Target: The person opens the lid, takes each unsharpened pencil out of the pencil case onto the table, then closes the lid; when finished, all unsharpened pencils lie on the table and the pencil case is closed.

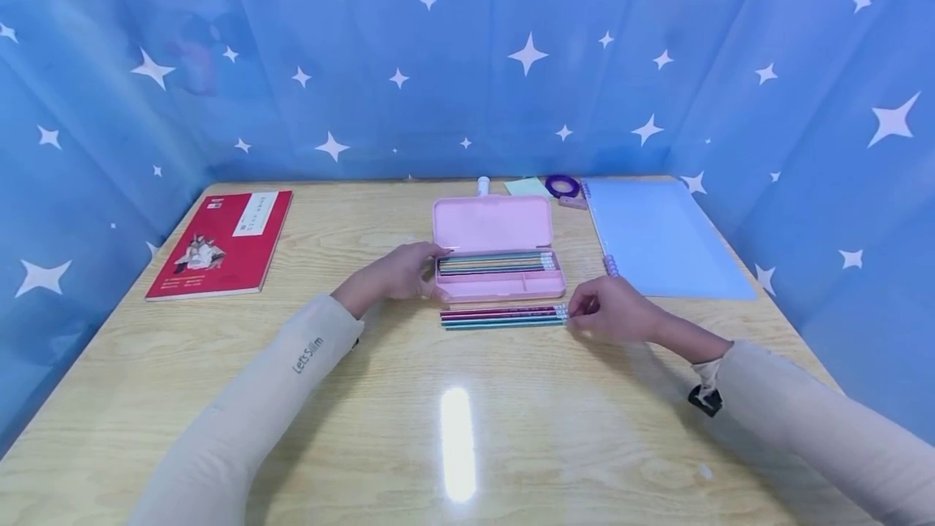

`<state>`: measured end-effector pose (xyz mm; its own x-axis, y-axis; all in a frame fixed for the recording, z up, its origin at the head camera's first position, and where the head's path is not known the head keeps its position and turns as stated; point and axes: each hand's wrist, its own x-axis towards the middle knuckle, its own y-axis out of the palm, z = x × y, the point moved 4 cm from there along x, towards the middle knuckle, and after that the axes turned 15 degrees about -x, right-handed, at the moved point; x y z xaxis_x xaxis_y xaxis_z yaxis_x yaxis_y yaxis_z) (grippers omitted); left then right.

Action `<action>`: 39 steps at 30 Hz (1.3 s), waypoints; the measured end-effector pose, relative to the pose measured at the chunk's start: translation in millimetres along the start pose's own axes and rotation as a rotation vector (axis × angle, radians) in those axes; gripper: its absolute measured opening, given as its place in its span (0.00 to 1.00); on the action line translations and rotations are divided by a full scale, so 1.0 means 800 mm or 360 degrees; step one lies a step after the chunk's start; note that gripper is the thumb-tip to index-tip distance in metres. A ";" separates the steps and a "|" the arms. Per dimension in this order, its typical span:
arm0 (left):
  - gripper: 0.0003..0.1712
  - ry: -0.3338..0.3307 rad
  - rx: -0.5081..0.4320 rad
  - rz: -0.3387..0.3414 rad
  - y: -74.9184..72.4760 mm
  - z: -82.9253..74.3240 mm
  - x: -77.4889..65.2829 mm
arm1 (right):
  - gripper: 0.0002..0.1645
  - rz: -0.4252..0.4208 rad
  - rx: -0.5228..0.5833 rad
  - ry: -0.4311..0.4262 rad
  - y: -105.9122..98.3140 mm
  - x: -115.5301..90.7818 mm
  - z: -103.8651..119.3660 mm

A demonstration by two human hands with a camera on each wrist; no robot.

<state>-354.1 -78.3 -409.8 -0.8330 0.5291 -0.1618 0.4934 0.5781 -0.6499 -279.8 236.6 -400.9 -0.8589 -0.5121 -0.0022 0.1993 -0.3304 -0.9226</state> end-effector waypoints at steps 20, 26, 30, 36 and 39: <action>0.56 -0.0050 0.0005 0.0007 0.006 0.007 0.001 | 0.07 -0.0120 0.0037 0.0114 -0.013 0.074 -0.010; 0.56 -0.0084 -0.0003 -0.0002 0.006 0.005 0.001 | 0.09 -0.0121 0.0012 0.0134 -0.012 0.089 -0.019; 0.57 -0.0087 0.0000 -0.0013 0.003 0.003 0.001 | 0.10 -0.0127 -0.0024 0.0131 -0.016 0.095 -0.022; 0.57 -0.0072 -0.0003 -0.0016 0.001 0.002 0.001 | 0.12 -0.0127 -0.0092 0.0131 -0.020 0.100 -0.026; 0.57 -0.0069 -0.0009 -0.0007 0.001 0.002 0.001 | 0.12 -0.0109 -0.0094 0.0128 -0.020 0.100 -0.027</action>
<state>-354.7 -78.7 -411.4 -0.8452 0.4992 -0.1909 0.4910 0.5842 -0.6463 -362.2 217.8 -394.3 -0.9052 -0.4236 0.0331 0.1125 -0.3140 -0.9427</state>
